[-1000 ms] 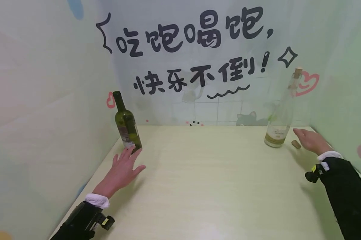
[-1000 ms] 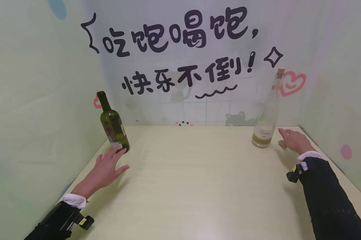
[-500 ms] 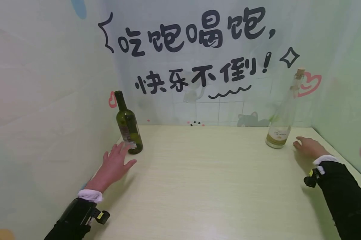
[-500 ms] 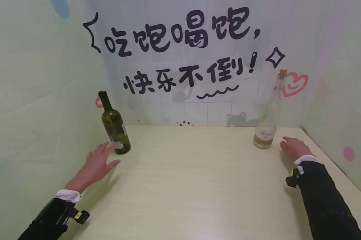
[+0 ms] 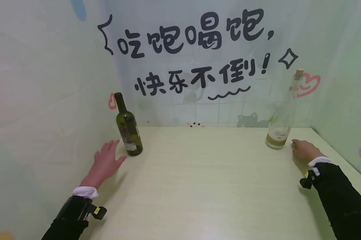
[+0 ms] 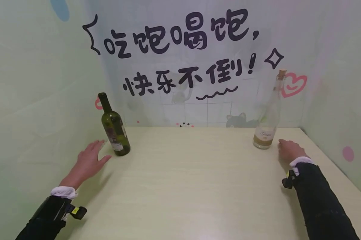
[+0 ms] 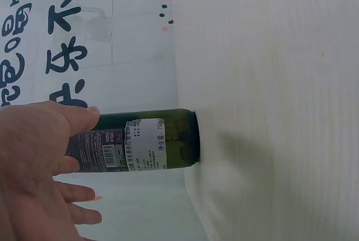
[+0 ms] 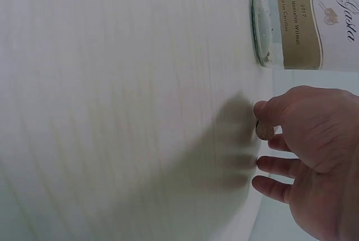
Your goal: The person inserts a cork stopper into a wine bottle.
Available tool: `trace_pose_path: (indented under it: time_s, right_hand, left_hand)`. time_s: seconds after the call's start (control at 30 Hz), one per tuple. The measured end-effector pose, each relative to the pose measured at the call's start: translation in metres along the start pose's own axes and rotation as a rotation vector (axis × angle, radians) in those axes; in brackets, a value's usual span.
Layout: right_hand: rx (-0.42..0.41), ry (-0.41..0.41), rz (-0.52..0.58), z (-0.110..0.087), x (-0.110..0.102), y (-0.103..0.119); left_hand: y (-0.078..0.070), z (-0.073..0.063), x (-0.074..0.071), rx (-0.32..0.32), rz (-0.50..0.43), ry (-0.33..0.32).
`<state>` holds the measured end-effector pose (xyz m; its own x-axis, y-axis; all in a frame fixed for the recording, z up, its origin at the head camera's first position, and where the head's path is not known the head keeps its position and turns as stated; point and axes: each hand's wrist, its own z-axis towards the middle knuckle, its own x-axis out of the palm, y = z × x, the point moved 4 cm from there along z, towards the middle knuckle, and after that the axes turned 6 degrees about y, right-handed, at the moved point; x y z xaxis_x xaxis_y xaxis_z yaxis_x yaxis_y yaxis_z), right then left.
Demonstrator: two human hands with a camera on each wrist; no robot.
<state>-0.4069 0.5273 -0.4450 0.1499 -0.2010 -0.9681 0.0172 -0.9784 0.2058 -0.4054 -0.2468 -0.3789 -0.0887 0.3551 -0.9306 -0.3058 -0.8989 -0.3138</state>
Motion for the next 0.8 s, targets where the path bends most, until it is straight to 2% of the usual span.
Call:
trace_pose_path:
  time_s: [0.17, 0.37, 0.57, 0.8]
  right_hand:
    - [0.032, -0.008, 0.000, 0.003, 0.000, -0.004]
    - [0.045, -0.030, -0.009, -0.005, -0.010, 0.007]
    - [0.034, -0.045, -0.016, -0.014, -0.014, 0.014]
    - [-0.015, -0.071, 0.019, -0.023, -0.016, 0.016]
  left_hand:
    - [0.007, -0.001, -0.004, -0.022, -0.043, -0.039]
    - [0.011, 0.002, -0.006, -0.051, -0.059, -0.027]
    - [0.014, 0.004, -0.007, -0.067, -0.075, -0.014]
    - [0.018, 0.010, -0.004, -0.057, -0.096, -0.017]
